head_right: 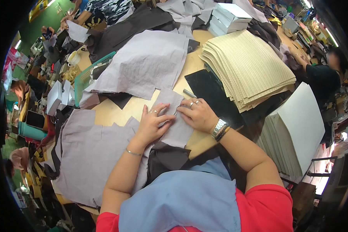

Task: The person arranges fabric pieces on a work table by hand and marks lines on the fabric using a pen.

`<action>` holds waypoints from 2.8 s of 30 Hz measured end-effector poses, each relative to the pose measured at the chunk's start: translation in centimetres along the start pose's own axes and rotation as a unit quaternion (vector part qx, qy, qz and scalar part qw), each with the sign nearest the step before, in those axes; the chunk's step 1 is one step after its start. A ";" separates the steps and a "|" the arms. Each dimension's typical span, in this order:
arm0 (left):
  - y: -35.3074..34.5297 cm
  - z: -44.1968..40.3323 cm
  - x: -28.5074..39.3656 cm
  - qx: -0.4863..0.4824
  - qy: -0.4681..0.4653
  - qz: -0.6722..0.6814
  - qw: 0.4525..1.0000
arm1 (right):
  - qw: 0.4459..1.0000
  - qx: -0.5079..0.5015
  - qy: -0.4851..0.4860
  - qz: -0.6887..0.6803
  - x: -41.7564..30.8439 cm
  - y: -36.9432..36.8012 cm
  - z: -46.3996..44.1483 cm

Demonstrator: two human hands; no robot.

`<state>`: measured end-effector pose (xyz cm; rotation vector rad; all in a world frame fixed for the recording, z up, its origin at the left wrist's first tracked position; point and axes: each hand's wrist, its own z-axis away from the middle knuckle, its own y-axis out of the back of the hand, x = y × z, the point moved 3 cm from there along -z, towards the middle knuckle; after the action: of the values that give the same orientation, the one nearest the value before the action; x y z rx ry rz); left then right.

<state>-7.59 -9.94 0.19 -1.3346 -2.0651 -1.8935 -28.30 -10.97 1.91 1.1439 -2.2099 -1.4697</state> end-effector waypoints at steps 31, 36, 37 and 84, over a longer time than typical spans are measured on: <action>0.0 -0.1 0.1 -0.004 0.006 -0.015 1.000 | 0.999 -0.017 0.020 -0.022 0.2 -0.4 0.0; -0.2 -0.1 0.0 -0.010 -0.003 -0.041 0.999 | 0.999 -0.008 0.034 -0.017 0.2 -0.5 -0.1; -0.2 -0.1 0.0 -0.010 -0.002 -0.039 0.999 | 1.000 -0.014 0.016 -0.018 0.2 -0.4 -0.1; -1.1 0.1 0.6 -0.011 -0.021 -0.128 0.991 | 0.997 -0.066 -0.012 -0.026 0.7 -0.8 0.0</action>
<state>-8.59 -9.46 -0.43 -1.1706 -2.3428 -2.0032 -28.40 -11.57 1.08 1.1564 -2.0780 -1.6306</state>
